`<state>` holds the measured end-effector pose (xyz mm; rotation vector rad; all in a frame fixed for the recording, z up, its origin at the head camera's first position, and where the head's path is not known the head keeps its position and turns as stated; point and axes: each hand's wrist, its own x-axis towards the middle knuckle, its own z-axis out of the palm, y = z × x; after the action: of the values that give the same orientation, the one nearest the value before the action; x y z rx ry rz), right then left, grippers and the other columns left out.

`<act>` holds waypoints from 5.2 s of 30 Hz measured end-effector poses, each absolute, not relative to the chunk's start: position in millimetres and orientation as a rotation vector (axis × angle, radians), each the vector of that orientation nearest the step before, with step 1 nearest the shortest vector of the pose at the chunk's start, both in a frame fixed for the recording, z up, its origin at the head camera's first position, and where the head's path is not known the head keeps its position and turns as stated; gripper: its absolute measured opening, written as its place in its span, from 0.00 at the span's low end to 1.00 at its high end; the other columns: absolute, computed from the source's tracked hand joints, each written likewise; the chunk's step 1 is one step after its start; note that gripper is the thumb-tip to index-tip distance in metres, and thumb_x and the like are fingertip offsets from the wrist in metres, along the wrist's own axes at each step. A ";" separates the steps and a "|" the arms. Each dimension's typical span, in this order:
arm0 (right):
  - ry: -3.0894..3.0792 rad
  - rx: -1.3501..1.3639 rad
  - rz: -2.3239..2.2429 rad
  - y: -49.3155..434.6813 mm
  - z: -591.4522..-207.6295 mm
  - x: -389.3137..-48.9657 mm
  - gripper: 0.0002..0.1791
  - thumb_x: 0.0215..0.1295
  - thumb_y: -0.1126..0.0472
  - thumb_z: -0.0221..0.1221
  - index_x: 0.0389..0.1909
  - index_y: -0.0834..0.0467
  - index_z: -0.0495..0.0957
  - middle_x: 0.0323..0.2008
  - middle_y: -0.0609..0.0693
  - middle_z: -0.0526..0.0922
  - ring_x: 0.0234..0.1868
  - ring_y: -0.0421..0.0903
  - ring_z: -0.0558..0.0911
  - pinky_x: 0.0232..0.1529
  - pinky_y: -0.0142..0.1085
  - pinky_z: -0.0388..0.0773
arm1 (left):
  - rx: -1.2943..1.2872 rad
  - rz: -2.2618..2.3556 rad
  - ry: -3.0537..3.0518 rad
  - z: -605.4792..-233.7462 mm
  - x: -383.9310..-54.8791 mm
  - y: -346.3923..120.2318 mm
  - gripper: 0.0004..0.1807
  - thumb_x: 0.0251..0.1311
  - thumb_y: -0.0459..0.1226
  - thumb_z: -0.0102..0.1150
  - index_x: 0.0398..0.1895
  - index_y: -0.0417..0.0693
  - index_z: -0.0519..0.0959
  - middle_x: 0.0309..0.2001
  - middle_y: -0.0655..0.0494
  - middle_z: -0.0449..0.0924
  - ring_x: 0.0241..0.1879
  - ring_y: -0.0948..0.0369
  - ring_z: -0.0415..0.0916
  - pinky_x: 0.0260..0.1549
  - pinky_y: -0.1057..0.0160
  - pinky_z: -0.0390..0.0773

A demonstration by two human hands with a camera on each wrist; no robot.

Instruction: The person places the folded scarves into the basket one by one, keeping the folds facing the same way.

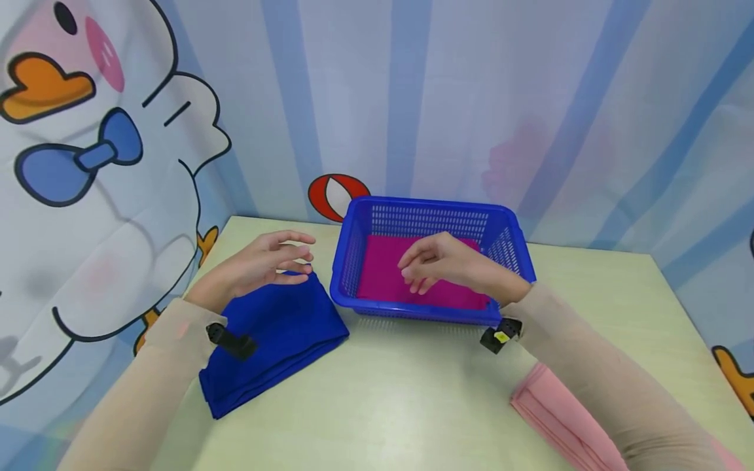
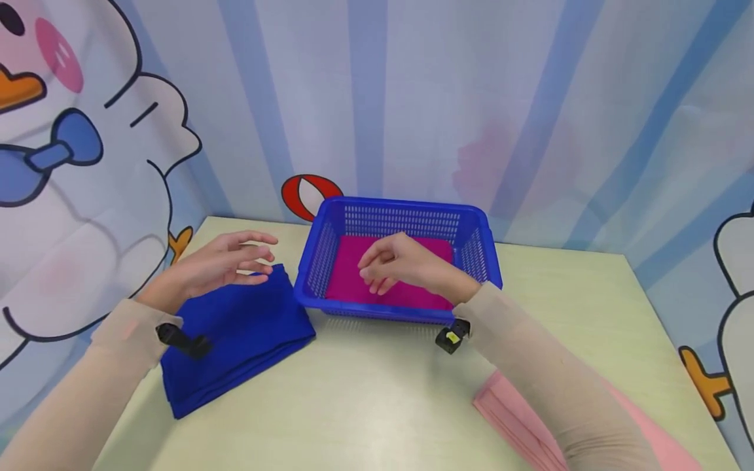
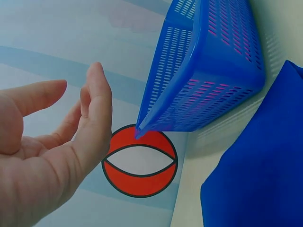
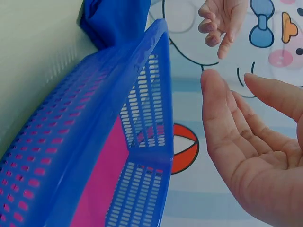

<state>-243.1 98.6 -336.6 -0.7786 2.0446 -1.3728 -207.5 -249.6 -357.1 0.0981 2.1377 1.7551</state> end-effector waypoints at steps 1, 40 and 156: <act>2.034 -0.791 -1.377 97.0 -336.8 -242.0 0.12 0.69 0.67 0.61 0.48 0.70 0.79 0.36 0.60 0.85 0.35 0.56 0.86 0.42 0.49 0.85 | 0.099 1.758 2.141 -356.9 -205.8 -250.5 0.26 0.75 0.42 0.51 0.70 0.38 0.62 0.55 0.38 0.70 0.53 0.49 0.78 0.51 0.55 0.81; 1.942 -1.057 -1.161 3.8 -362.3 -176.2 0.18 0.72 0.67 0.57 0.58 0.72 0.74 0.50 0.62 0.83 0.42 0.47 0.87 0.45 0.35 0.84 | 0.016 1.846 2.173 -381.2 -127.0 -313.0 0.29 0.76 0.42 0.50 0.70 0.32 0.58 0.51 0.45 0.73 0.47 0.58 0.81 0.49 0.59 0.82; 2.704 -0.636 -0.999 -108.5 -464.8 -193.2 0.32 0.69 0.76 0.49 0.71 0.79 0.51 0.66 0.78 0.59 0.72 0.66 0.57 0.71 0.49 0.59 | -0.697 1.253 2.645 -464.2 -79.7 -364.4 0.22 0.69 0.48 0.60 0.25 0.39 0.72 0.19 0.56 0.68 0.24 0.59 0.68 0.23 0.64 0.67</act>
<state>-193.2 -108.5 -464.8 -0.6357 2.7036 -0.9994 -79.7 -364.4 -464.2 -0.6972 2.6448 1.2530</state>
